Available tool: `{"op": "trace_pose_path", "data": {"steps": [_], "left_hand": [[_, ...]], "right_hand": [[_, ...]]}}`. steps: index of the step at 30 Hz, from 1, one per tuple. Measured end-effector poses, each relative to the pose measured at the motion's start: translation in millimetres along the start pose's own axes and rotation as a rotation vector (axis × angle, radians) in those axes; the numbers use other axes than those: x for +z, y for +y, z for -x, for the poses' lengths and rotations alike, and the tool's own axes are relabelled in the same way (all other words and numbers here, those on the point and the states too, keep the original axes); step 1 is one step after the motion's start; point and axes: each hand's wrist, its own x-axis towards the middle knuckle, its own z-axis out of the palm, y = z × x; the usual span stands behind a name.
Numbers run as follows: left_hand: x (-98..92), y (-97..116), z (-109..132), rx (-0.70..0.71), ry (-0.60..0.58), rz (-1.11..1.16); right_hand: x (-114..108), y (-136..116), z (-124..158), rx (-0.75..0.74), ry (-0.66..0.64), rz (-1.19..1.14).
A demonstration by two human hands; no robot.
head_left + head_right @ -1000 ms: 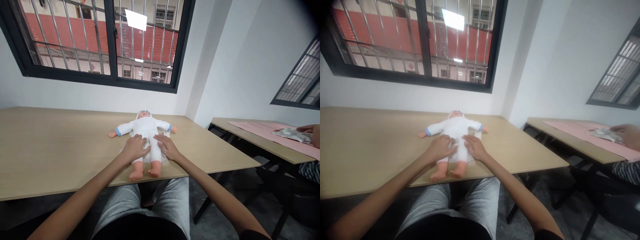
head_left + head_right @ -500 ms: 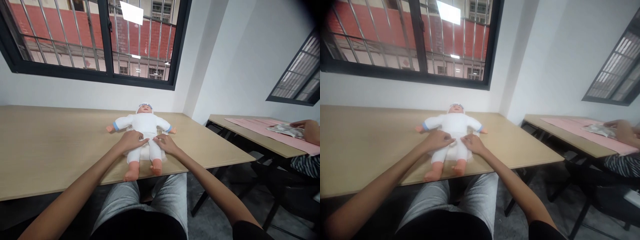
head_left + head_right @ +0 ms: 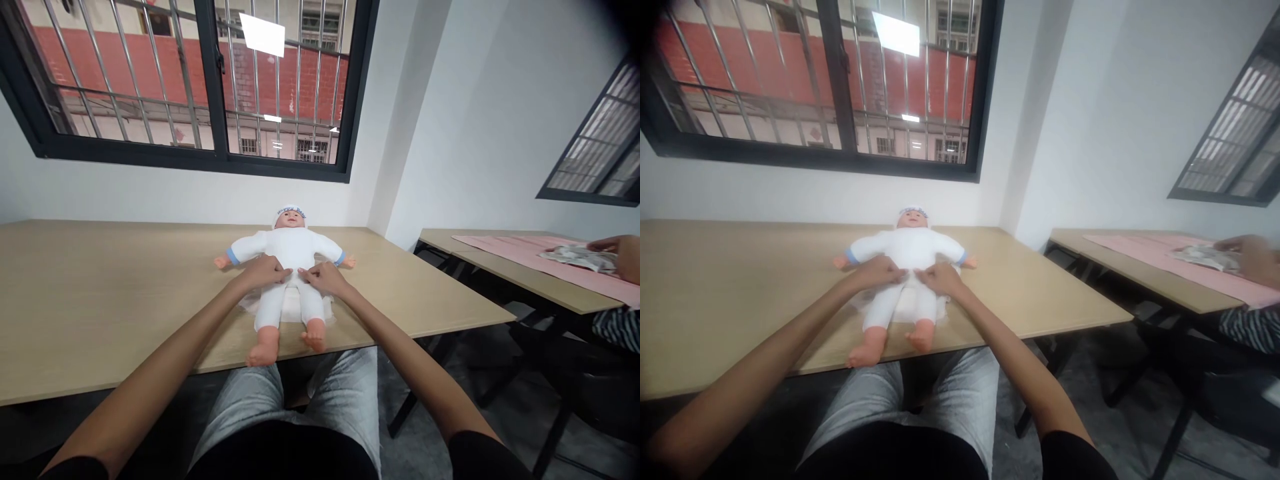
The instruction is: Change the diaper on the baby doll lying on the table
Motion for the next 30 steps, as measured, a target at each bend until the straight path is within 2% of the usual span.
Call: {"op": "trace_pose_path", "data": {"steps": [4, 6, 10, 15, 21, 25, 30], "left_hand": [[1.7, -22, -12, -0.082, -0.092, 0.337], [4.9, -27, -13, -0.081, -0.025, 0.462], [11.9, -28, -8, -0.064, 0.213, 0.634], [17.8, -28, -8, -0.061, 0.273, 0.677], [23.7, -27, -8, 0.047, 0.381, 0.568], [27.5, -25, -6, 0.122, 0.395, 0.317], [30.3, -20, -3, 0.062, 0.439, -0.033]], "right_hand": [[6, 3, -9, 0.043, 0.027, 0.01], [9, 3, -10, 0.056, 0.099, 0.031], [12, 0, -6, 0.031, 0.254, 0.099], [10, -3, -3, 0.028, 0.247, 0.116], [13, -4, -4, 0.018, 0.281, 0.081], [16, -2, -4, -0.005, 0.288, 0.063], [19, 4, -4, -0.064, 0.31, 0.132]]}}
